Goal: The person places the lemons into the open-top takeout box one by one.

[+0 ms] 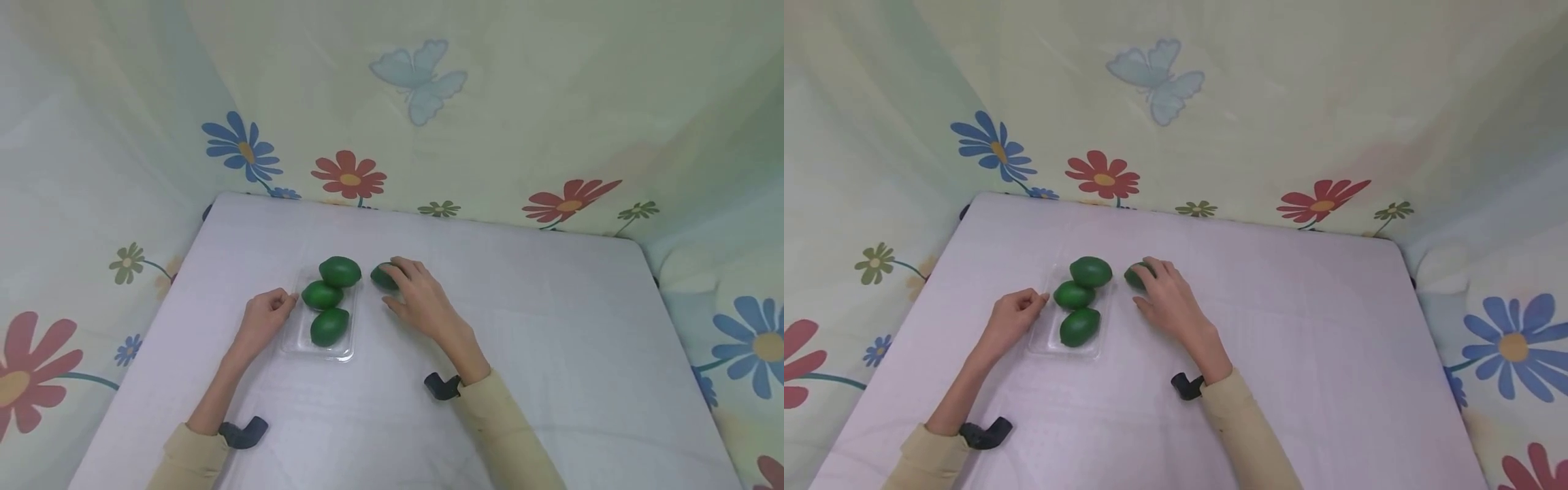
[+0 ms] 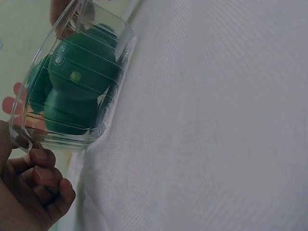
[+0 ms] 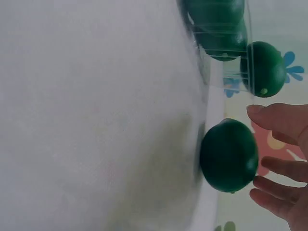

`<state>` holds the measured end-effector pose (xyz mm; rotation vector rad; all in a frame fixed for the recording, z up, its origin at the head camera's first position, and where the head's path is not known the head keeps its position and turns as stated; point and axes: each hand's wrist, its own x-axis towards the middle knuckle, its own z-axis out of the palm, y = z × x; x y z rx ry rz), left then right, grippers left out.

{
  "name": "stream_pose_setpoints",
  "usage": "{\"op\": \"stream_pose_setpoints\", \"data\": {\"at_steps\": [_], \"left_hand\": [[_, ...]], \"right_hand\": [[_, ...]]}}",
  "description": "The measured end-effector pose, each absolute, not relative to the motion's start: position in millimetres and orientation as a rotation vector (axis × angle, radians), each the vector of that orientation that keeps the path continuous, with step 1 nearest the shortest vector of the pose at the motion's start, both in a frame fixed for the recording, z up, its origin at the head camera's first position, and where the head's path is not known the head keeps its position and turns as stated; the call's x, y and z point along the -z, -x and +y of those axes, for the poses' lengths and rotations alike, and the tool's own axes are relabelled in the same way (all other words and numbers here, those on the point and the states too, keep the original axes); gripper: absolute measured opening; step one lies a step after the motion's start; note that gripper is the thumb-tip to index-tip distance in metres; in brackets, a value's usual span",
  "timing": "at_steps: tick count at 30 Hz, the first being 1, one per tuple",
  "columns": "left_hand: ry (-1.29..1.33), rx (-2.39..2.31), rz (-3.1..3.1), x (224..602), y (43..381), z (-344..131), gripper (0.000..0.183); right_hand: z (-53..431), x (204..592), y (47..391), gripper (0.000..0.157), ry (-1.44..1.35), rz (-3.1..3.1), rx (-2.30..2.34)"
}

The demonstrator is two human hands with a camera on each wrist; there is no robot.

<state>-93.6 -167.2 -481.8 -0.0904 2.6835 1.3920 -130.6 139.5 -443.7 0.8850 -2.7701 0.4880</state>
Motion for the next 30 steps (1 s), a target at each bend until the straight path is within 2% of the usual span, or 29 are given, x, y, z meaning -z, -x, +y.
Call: {"op": "stream_pose_setpoints", "data": {"at_steps": [8,19,30], "left_hand": [[0.09,-1.399,2.68,482.5,92.0,-165.9,0.034],[0.093,-1.435,2.694,482.7,91.9,-165.6,0.033],[0.093,-1.417,2.705,481.6,91.6,-165.5,0.033]], "right_hand": [[131.4,460.4,151.5,0.068,-0.823,-2.958,-0.469],[122.3,468.1,162.7,0.051,-0.835,-2.999,-0.499],[126.4,462.5,144.2,0.05,-0.826,-3.045,-0.519]]}}
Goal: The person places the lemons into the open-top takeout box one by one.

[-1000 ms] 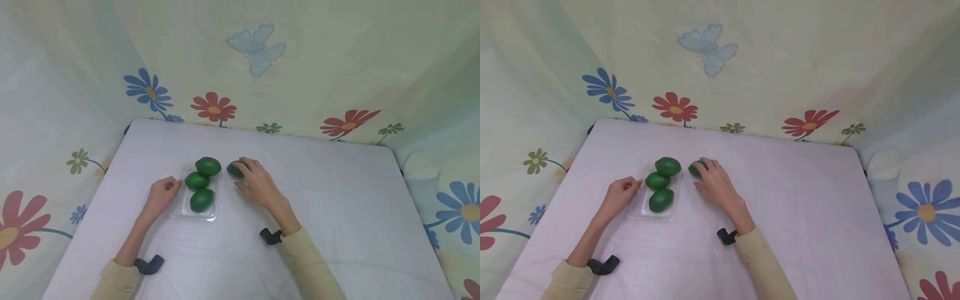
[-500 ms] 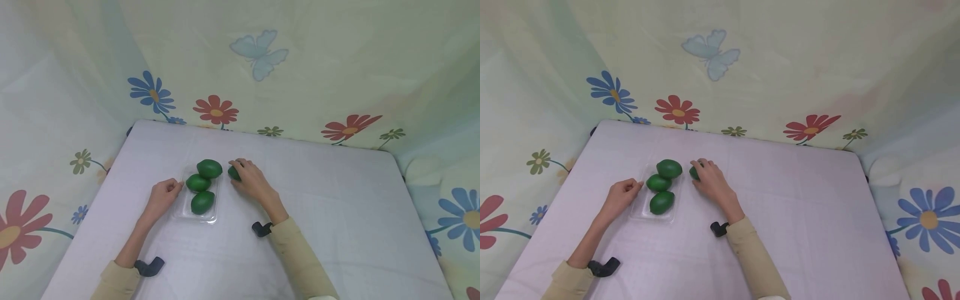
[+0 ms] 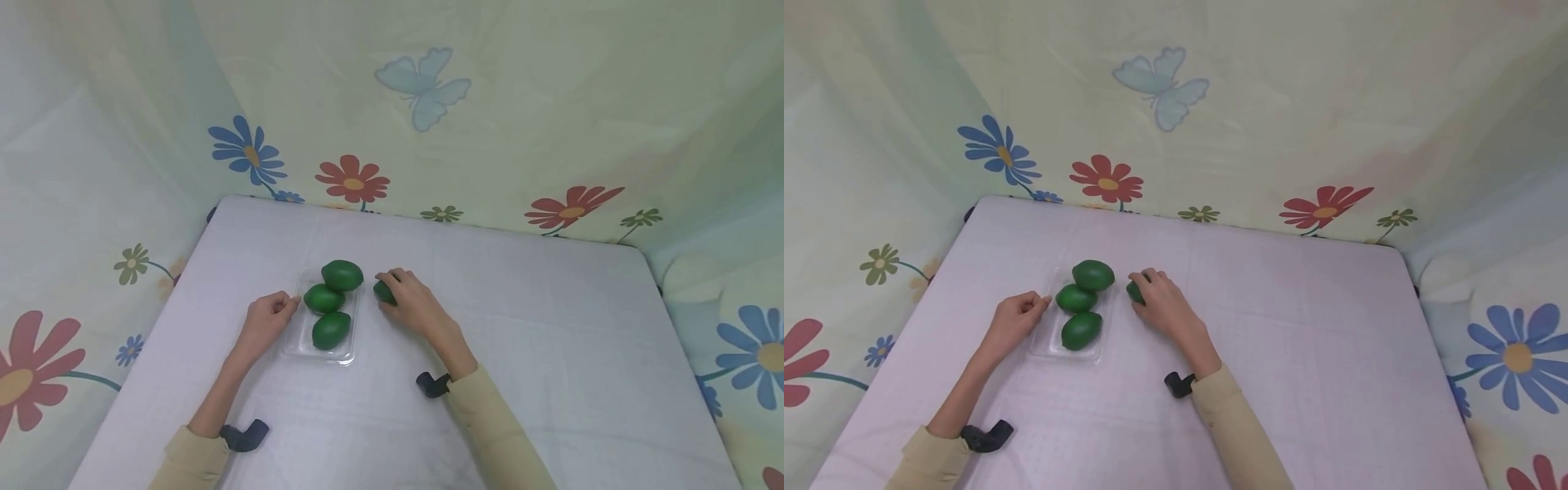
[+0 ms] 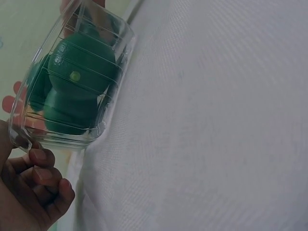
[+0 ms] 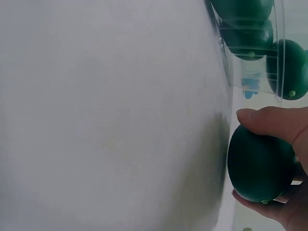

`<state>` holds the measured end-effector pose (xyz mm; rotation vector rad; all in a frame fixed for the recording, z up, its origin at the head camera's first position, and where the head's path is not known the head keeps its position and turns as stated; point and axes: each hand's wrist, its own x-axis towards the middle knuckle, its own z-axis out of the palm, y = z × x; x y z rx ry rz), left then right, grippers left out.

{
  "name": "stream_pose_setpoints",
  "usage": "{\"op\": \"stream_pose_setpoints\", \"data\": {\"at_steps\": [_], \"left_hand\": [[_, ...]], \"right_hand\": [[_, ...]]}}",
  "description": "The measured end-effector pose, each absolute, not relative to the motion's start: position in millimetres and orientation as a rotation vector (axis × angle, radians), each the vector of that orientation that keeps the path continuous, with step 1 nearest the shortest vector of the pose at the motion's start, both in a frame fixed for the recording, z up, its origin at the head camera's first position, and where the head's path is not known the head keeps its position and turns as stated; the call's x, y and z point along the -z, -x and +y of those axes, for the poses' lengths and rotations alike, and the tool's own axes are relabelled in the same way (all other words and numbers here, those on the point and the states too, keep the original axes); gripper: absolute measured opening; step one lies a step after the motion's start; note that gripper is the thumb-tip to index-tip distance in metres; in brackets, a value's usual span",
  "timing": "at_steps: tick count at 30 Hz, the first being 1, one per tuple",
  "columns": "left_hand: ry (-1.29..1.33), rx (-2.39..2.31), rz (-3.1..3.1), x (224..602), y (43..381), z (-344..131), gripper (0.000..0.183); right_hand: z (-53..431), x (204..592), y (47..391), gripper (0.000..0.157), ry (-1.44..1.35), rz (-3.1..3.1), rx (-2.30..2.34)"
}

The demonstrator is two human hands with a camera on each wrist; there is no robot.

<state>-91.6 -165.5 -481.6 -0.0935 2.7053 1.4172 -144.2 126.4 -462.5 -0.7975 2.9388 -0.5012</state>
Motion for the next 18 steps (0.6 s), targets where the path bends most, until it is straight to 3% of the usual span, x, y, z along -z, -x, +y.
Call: {"op": "stream_pose_setpoints", "data": {"at_steps": [18], "left_hand": [[0.067,-1.397,2.724,480.9,92.7,-165.3,0.034]], "right_hand": [[143.8,434.1,63.0,0.056,1.235,2.944,0.458]]}}
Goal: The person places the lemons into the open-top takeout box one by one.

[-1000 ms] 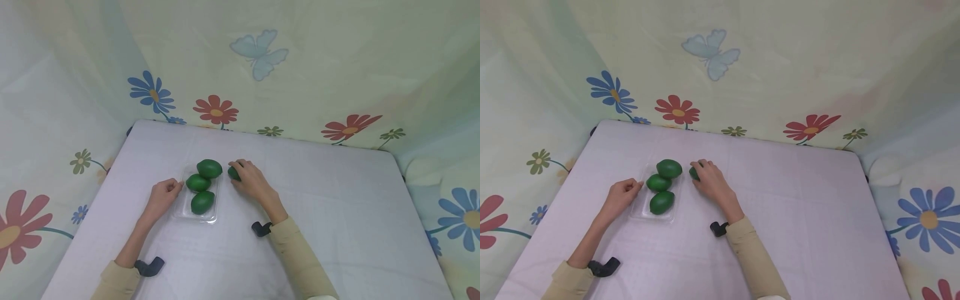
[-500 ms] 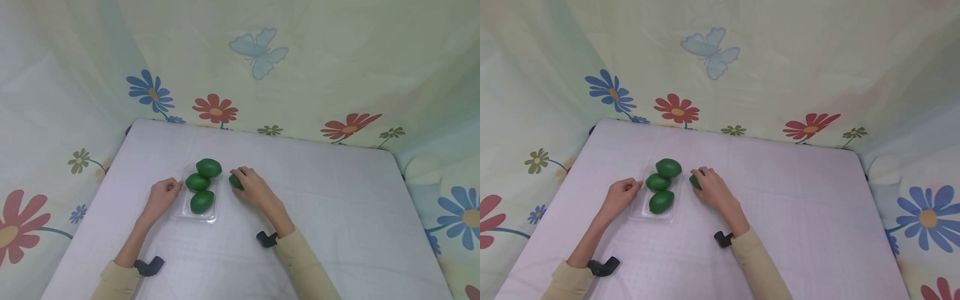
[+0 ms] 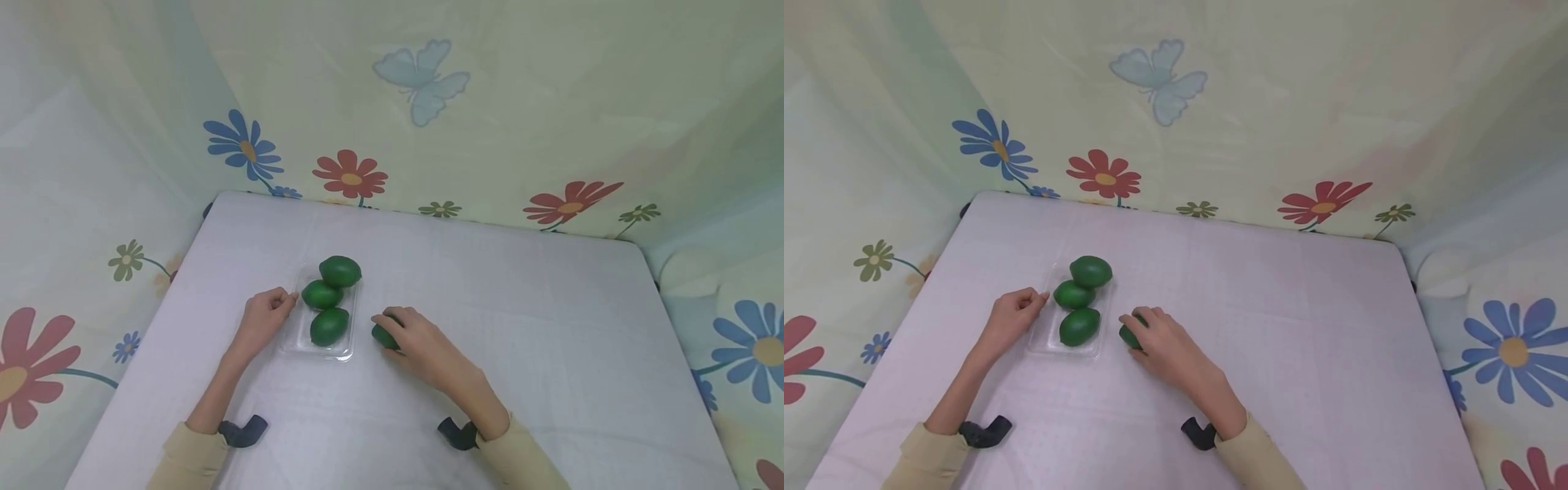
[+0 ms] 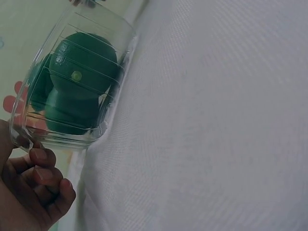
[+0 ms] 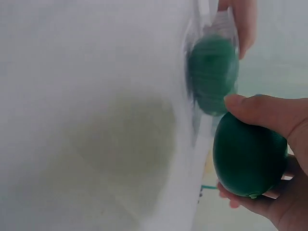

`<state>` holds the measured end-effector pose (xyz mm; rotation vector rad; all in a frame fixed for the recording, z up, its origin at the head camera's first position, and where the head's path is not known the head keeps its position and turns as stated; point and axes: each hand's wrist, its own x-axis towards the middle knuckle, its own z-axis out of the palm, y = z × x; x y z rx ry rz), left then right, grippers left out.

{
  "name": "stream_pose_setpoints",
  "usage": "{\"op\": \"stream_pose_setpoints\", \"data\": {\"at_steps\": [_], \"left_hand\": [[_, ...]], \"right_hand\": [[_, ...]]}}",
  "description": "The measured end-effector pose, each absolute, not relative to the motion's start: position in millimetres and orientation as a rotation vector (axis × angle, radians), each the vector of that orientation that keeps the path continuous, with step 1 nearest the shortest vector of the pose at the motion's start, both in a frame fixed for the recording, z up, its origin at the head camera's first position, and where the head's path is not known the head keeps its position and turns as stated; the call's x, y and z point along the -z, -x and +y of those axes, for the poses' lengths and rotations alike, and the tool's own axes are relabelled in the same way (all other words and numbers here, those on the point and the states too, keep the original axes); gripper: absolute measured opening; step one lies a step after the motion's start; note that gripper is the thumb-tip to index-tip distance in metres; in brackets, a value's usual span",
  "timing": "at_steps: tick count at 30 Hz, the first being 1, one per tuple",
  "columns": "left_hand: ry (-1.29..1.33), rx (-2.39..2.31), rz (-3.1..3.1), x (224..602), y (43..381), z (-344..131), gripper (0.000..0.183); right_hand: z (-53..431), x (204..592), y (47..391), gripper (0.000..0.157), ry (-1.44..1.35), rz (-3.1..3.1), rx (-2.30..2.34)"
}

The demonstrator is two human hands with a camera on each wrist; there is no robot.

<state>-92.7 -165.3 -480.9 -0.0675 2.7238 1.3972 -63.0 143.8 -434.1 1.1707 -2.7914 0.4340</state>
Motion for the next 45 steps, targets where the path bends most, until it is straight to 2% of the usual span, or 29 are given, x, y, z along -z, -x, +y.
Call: {"op": "stream_pose_setpoints", "data": {"at_steps": [10,29,45], "left_hand": [[0.063,-1.401,2.723,480.5,93.4,-166.3,0.035],[0.042,-1.397,2.72,485.2,94.6,-170.1,0.038],[0.054,-1.387,2.706,486.1,95.8,-168.4,0.039]], "right_hand": [[134.5,411.5,36.3,0.058,-1.331,-2.723,-0.507],[74.0,411.7,70.7,0.05,-1.437,-2.691,-0.457],[63.2,427.7,72.5,0.053,-1.456,-2.761,-0.308]]}}
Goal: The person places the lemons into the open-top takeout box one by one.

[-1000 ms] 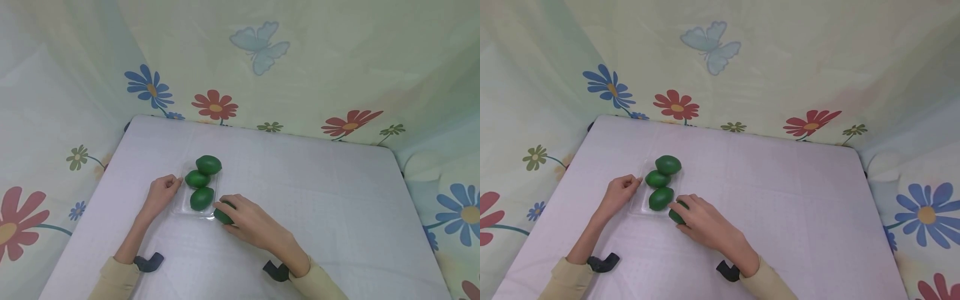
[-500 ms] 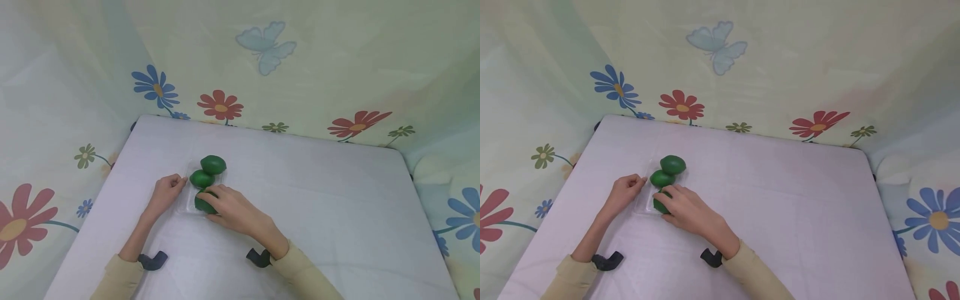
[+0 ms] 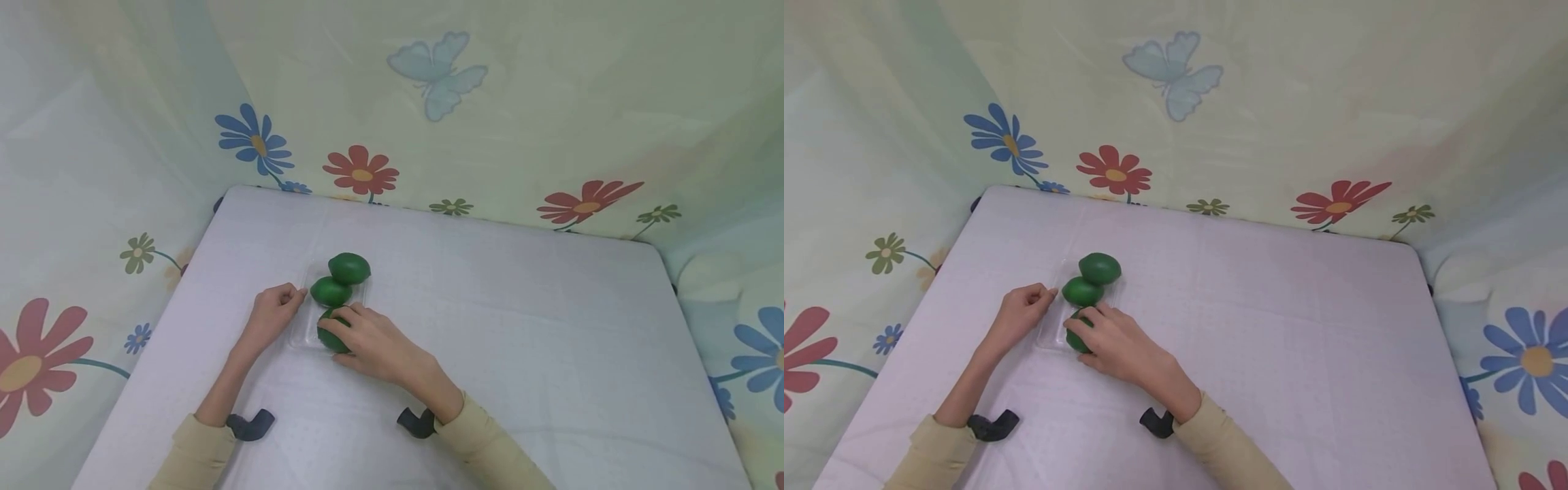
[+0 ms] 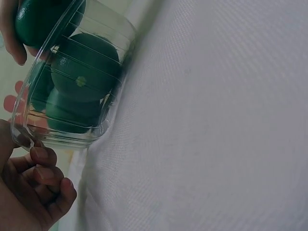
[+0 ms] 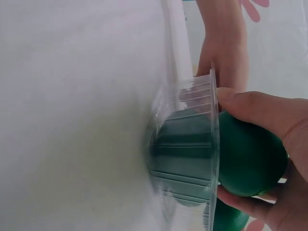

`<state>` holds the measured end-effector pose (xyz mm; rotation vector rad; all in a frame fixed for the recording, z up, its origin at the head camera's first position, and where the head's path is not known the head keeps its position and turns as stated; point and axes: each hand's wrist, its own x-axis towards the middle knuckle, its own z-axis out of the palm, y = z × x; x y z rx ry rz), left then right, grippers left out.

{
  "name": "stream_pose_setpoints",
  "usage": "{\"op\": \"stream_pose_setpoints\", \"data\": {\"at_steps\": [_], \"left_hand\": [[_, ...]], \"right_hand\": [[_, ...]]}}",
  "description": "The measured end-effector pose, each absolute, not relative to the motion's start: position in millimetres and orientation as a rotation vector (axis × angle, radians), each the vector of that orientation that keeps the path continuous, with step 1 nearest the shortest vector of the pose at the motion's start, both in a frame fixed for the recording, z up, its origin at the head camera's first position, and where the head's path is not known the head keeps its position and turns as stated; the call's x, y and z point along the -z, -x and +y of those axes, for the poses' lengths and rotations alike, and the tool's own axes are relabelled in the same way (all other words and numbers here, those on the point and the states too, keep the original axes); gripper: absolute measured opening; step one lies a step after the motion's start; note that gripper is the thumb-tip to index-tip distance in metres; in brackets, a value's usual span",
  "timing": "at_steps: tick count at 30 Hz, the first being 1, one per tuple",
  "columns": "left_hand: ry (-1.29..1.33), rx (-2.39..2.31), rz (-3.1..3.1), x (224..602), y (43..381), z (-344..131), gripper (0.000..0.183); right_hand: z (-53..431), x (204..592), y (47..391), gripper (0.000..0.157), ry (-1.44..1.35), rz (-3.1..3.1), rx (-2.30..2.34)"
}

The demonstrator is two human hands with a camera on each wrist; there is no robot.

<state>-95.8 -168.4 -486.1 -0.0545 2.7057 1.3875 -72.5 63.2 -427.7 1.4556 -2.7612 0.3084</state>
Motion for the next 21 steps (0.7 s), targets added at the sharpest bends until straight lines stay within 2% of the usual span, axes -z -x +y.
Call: {"op": "stream_pose_setpoints", "data": {"at_steps": [14,21], "left_hand": [[0.033,-1.388,2.699,487.8,96.9,-170.6,0.039],[0.057,-1.341,2.702,487.6,94.3,-179.9,0.039]], "right_hand": [[66.0,432.3,64.2,0.057,-1.409,-2.701,-0.306],[85.0,425.9,63.3,0.063,-1.284,-2.789,-0.4]]}}
